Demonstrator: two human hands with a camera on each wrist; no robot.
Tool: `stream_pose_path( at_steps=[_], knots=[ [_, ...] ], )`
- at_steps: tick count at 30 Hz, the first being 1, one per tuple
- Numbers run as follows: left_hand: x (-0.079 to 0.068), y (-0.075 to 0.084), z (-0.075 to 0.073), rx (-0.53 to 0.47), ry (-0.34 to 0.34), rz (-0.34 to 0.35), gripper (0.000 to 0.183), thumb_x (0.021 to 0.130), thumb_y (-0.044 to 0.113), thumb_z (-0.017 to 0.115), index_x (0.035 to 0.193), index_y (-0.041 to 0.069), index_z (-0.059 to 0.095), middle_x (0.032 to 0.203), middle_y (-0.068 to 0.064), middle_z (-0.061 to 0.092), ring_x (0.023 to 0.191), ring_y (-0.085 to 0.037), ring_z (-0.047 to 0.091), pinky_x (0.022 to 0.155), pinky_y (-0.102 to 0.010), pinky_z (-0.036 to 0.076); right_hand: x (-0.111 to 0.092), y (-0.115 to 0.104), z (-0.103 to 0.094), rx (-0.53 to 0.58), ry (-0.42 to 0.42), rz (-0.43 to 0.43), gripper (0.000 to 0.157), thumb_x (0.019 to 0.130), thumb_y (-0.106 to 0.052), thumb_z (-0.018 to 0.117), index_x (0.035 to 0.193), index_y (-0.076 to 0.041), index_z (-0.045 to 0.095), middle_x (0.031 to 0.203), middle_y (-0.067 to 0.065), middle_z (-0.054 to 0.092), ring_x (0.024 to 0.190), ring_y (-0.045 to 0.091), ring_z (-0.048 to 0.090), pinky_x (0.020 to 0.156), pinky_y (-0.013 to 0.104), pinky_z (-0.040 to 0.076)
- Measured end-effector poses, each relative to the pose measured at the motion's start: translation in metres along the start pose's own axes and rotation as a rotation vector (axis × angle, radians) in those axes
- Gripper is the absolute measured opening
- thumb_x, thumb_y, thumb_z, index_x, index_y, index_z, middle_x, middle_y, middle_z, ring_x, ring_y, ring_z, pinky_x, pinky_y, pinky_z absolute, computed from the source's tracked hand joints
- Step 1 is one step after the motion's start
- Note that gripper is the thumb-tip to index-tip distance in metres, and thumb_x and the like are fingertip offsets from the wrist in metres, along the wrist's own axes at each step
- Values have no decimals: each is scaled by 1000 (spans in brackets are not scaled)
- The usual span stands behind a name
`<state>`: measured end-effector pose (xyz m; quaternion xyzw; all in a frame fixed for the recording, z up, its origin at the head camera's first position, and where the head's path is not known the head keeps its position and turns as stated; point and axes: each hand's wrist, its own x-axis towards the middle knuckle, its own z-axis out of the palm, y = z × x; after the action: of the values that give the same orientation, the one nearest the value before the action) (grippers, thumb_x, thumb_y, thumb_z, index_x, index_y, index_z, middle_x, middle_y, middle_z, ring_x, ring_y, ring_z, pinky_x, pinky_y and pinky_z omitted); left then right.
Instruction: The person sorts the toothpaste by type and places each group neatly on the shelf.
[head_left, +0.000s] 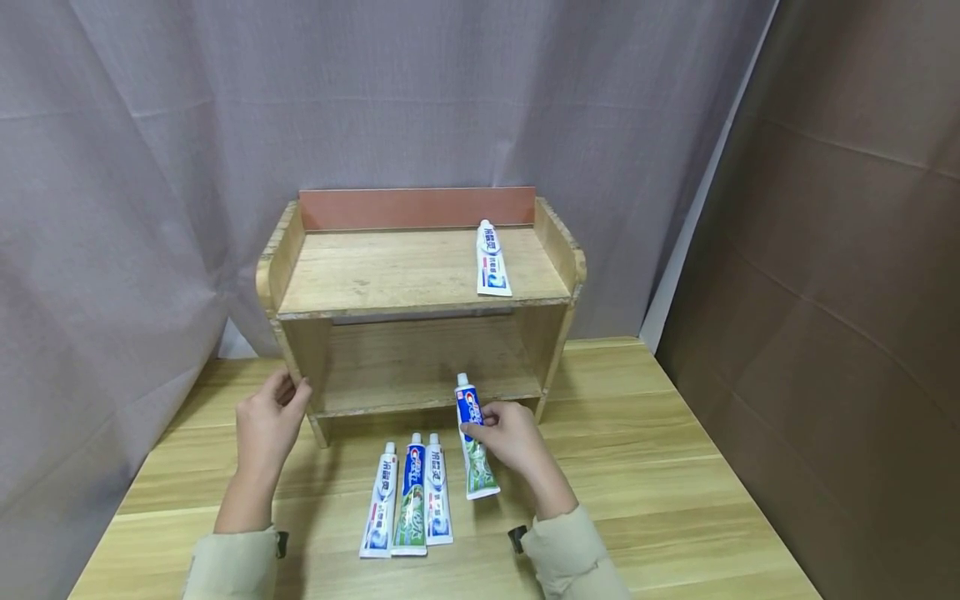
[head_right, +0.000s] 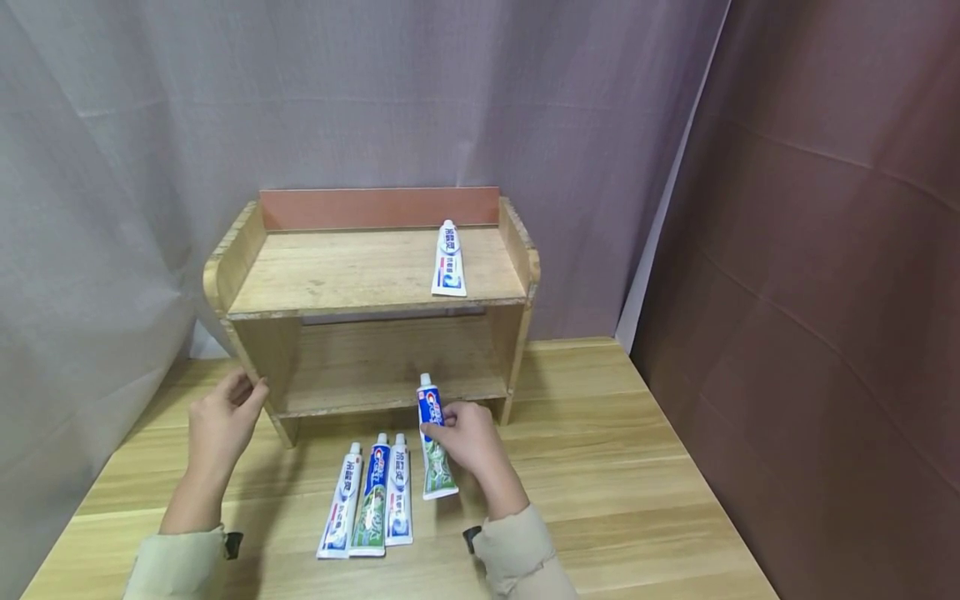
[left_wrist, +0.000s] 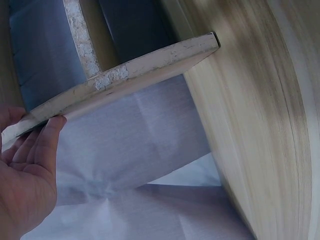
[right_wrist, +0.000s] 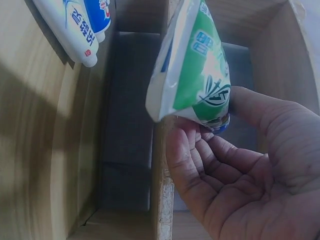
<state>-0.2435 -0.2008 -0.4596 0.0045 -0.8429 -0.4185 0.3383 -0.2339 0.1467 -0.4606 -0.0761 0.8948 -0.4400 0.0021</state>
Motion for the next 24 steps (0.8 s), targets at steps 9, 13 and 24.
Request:
stream_pose_path(
  at_steps=[9, 13, 24],
  knots=[
    [0, 1, -1, -2, -12, -26, 22, 93, 10, 66, 111, -2, 72, 103, -22, 73, 91, -37, 74, 77, -38, 60, 5, -2, -1, 1, 7, -11, 25, 85, -27, 80, 89, -4, 71, 73, 1, 66, 60, 14, 58, 55, 28, 54],
    [-1, 1, 0, -1, -10, -25, 22, 93, 10, 65, 111, -2, 72, 102, -22, 74, 91, -36, 74, 77, -39, 60, 7, -2, -1, 0, 8, -11, 26, 85, -27, 80, 90, -4, 71, 73, 1, 66, 60, 14, 58, 55, 28, 54],
    [-1, 1, -1, 28, -6, -30, 21, 94, 15, 66, 110, 3, 73, 100, -17, 75, 90, -32, 75, 77, -42, 61, 12, -5, -3, -7, -5, 1, 27, 87, -29, 78, 92, -3, 72, 72, 2, 65, 58, 14, 56, 52, 27, 52]
  ],
)
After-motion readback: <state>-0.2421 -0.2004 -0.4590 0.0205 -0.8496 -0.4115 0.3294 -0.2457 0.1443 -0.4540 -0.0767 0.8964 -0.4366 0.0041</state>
